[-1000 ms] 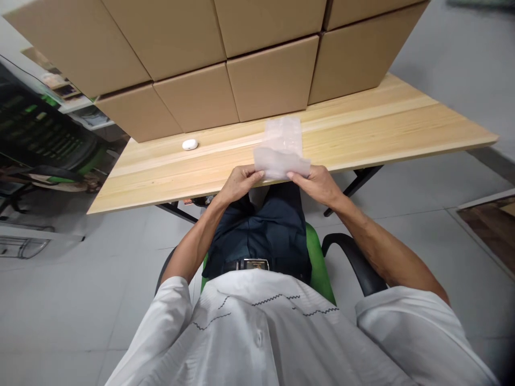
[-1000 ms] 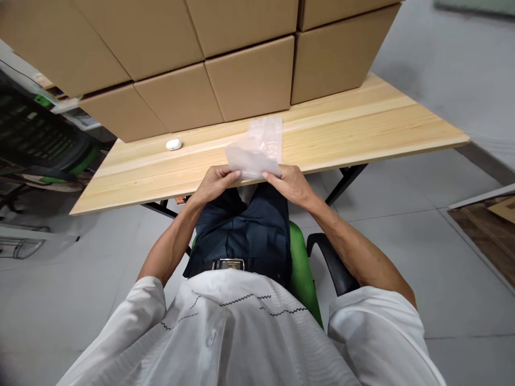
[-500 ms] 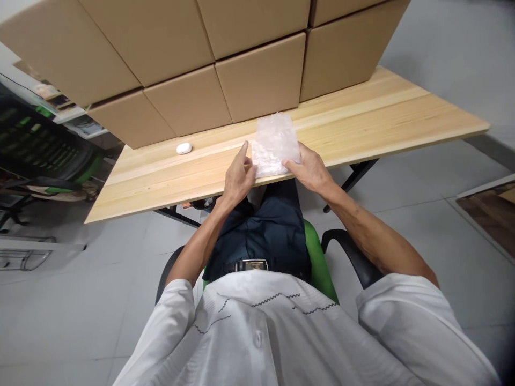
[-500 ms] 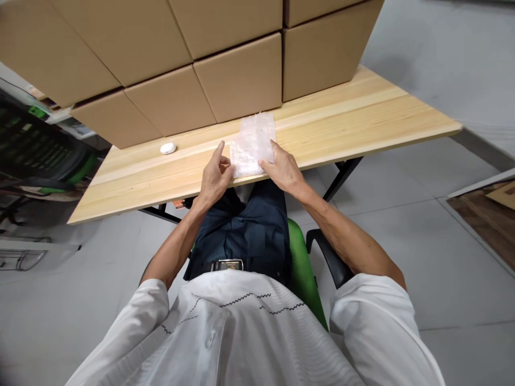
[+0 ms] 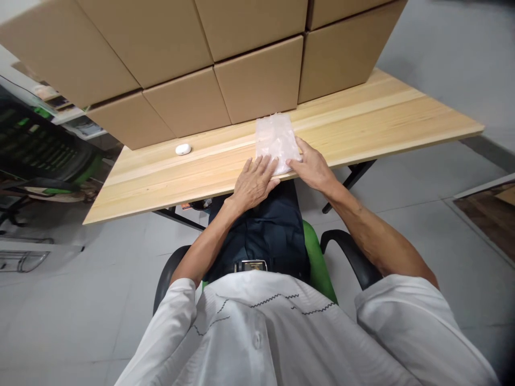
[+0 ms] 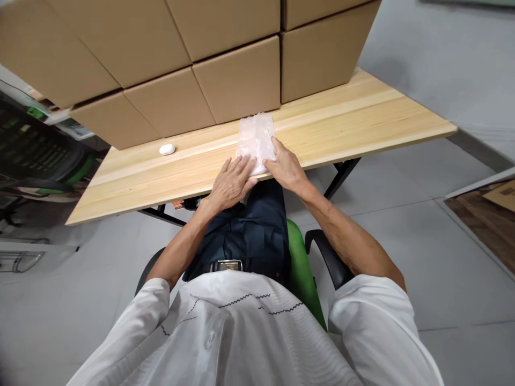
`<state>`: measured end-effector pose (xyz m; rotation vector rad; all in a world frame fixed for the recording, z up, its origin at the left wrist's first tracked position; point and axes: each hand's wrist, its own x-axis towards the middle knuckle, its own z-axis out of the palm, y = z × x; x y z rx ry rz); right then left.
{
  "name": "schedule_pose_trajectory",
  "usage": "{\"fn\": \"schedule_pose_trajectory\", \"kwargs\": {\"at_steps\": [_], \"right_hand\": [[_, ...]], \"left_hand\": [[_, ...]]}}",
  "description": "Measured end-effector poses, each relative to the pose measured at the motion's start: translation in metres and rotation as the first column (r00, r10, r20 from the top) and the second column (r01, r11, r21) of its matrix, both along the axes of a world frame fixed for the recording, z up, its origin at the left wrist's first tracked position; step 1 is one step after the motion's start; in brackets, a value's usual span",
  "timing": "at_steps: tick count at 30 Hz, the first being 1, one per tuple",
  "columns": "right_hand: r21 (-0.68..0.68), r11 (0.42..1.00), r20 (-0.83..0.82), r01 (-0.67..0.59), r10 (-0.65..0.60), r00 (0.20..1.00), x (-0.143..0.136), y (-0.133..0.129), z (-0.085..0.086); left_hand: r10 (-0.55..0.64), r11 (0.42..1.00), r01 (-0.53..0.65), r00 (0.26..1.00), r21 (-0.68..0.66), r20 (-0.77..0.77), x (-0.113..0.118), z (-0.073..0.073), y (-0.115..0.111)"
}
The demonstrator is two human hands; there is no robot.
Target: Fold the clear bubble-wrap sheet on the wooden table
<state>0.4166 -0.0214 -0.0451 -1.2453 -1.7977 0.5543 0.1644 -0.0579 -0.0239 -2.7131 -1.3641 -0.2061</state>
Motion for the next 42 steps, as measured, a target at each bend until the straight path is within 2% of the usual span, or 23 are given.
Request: {"fn": "schedule_pose_trajectory", "kwargs": {"at_steps": [3, 6, 15, 18, 20, 23, 25, 27, 29, 31, 33, 36, 42], "right_hand": [[-0.072, 0.995, -0.008, 0.067, -0.068, 0.998, 0.012, -0.003, -0.006], [-0.079, 0.991, 0.005, 0.107, -0.107, 0.994, 0.022, -0.008, -0.009], [0.019, 0.991, 0.043, 0.136, -0.137, 0.99, 0.027, -0.015, -0.016], [0.074, 0.987, 0.115, 0.141, -0.149, 0.982, 0.031, -0.018, -0.019], [0.118, 0.984, 0.182, 0.133, -0.153, 0.971, 0.032, -0.025, -0.014], [0.22, 0.974, 0.283, 0.062, -0.124, 0.951, 0.021, -0.042, 0.003], [0.273, 0.96, 0.378, -0.061, -0.049, 0.924, 0.004, -0.051, 0.018], [0.279, 0.936, 0.478, -0.214, 0.058, 0.877, -0.02, -0.054, 0.028], [0.246, 0.922, 0.546, -0.3, 0.124, 0.828, -0.04, -0.05, 0.031], [0.185, 0.932, 0.589, -0.312, 0.149, 0.794, -0.052, -0.041, 0.027], [0.132, 0.953, 0.608, -0.273, 0.139, 0.781, -0.05, -0.031, 0.019], [0.123, 0.968, 0.607, -0.217, 0.1, 0.788, -0.031, -0.02, 0.006], [0.158, 0.953, 0.619, -0.26, 0.109, 0.778, 0.003, -0.013, -0.007]], "left_hand": [[-0.001, 1.0, 0.0, 0.999, -0.026, -0.043, 0.001, 0.002, -0.002], [0.016, 1.0, -0.018, 0.998, -0.02, -0.065, 0.003, 0.004, -0.004], [0.004, 1.0, -0.005, 0.998, -0.019, -0.066, 0.001, 0.0, 0.0], [-0.012, 0.999, 0.011, 1.0, -0.03, -0.028, -0.001, -0.003, 0.004], [-0.022, 0.999, 0.021, 1.0, -0.033, -0.009, -0.003, -0.005, 0.005], [-0.036, 0.999, 0.036, 0.999, -0.033, 0.003, -0.005, -0.006, 0.007], [-0.038, 0.999, 0.038, 0.999, -0.032, 0.004, -0.006, -0.006, 0.007], [-0.028, 0.999, 0.028, 1.0, -0.037, -0.001, -0.006, -0.005, 0.008], [-0.017, 0.999, 0.017, 1.0, -0.05, -0.015, -0.006, -0.004, 0.008], [-0.015, 0.997, 0.013, 0.999, -0.07, -0.03, -0.005, -0.002, 0.008], [-0.017, 0.997, 0.014, 0.999, -0.08, -0.031, -0.003, -0.001, 0.007], [-0.017, 0.997, 0.016, 1.0, -0.071, -0.01, -0.001, 0.0, 0.005], [-0.023, 0.998, 0.021, 0.999, -0.063, -0.037, -0.002, 0.002, 0.002]]}}
